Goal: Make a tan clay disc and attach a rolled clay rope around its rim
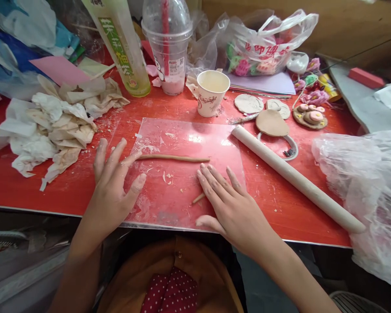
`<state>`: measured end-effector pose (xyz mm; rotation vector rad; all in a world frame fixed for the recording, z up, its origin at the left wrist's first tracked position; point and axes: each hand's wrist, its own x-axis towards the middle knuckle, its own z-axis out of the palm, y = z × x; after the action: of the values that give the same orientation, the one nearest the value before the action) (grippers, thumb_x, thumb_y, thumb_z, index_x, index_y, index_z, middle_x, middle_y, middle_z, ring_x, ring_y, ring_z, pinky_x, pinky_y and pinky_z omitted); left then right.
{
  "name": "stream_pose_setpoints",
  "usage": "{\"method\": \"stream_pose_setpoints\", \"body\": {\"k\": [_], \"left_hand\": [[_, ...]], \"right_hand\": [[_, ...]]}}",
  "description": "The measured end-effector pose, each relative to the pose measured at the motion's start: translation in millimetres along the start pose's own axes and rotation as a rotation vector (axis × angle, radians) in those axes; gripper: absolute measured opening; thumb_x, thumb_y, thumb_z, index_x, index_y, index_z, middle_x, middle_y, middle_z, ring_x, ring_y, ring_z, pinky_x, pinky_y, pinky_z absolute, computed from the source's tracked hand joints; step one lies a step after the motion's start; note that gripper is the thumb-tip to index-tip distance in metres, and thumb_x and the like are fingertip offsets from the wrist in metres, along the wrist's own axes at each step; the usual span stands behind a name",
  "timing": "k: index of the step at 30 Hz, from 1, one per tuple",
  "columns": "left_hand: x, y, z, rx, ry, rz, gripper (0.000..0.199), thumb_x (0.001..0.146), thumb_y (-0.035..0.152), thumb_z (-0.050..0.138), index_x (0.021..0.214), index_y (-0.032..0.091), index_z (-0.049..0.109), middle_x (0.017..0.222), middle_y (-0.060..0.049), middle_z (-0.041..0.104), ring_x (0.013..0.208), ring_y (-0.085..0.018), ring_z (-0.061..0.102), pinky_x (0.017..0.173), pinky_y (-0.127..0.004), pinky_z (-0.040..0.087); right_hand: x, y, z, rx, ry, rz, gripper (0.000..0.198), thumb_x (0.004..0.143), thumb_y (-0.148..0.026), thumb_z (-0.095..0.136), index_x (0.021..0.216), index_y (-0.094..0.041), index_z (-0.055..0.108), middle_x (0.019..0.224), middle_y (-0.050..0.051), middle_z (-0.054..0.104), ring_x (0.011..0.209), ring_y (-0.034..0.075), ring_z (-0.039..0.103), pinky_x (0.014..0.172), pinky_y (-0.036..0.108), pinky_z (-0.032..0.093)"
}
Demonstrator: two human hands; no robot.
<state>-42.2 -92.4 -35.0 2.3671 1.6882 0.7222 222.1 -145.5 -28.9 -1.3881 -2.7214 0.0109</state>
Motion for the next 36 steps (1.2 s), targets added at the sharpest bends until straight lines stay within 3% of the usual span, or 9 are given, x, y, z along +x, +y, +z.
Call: {"method": "stream_pose_setpoints", "body": {"k": [5,11,17,21,24,30,36], "left_hand": [[1,1,-1,0.013,-0.017,0.017,0.044,0.091,0.037,0.042,0.130,0.018,0.043,0.152,-0.010,0.025,0.144,-0.029,0.004,0.115,-0.055,0.013],[1,2,-1,0.014,-0.012,-0.001,0.044,0.091,0.037,0.041,0.130,0.018,0.044,0.151,-0.010,0.026,0.144,-0.029,0.005,0.115,-0.055,0.013],[1,1,-1,0.025,-0.031,0.015,0.043,0.090,0.036,0.043,0.130,0.020,0.043,0.152,-0.010,0.025,0.144,-0.030,0.005,0.114,-0.057,0.014],[1,0,-1,0.012,-0.023,0.021,0.042,0.090,0.036,0.043,0.130,0.022,0.043,0.152,-0.009,0.025,0.144,-0.030,0.006,0.114,-0.058,0.015],[1,0,-1,0.013,-0.022,0.014,0.043,0.090,0.036,0.043,0.130,0.021,0.043,0.152,-0.010,0.026,0.144,-0.030,0.006,0.114,-0.057,0.015],[2,0,-1,0.029,-0.032,0.026,0.043,0.090,0.036,0.043,0.130,0.019,0.044,0.151,-0.010,0.027,0.144,-0.029,0.005,0.115,-0.056,0.014],[2,0,1,0.030,-0.019,0.024,0.044,0.090,0.037,0.043,0.129,0.017,0.045,0.150,-0.013,0.028,0.143,-0.030,0.007,0.115,-0.055,0.014]], "right_hand": [[-23,-5,-3,0.021,-0.044,0.041,0.085,0.087,-0.067,0.011,0.148,-0.008,0.013,0.153,0.009,0.024,0.143,0.019,0.016,0.117,0.034,0.002],[2,-2,5,0.002,-0.037,0.024,0.086,0.088,-0.066,0.015,0.148,-0.005,0.006,0.155,0.015,0.015,0.144,0.023,0.008,0.116,0.042,0.010],[-28,-9,-1,0.020,-0.066,0.045,0.094,0.082,-0.073,0.012,0.148,-0.005,0.008,0.152,0.015,0.024,0.142,0.025,0.017,0.116,0.043,0.010],[-9,-1,0,0.036,-0.055,0.024,0.087,0.086,-0.068,0.015,0.149,-0.009,0.002,0.152,0.015,0.023,0.142,0.025,0.016,0.115,0.048,0.015],[3,4,1,0.017,-0.054,0.016,0.085,0.088,-0.066,0.016,0.149,-0.008,0.001,0.154,0.015,0.018,0.143,0.025,0.011,0.115,0.048,0.011],[-32,-2,-3,-0.001,-0.079,0.041,0.091,0.085,-0.071,0.013,0.148,-0.007,0.010,0.152,0.013,0.024,0.142,0.021,0.016,0.117,0.040,0.002],[-2,11,3,-0.003,-0.043,0.049,0.080,0.091,-0.062,0.015,0.149,-0.009,0.000,0.154,0.014,0.019,0.143,0.023,0.013,0.115,0.048,0.015]]}}
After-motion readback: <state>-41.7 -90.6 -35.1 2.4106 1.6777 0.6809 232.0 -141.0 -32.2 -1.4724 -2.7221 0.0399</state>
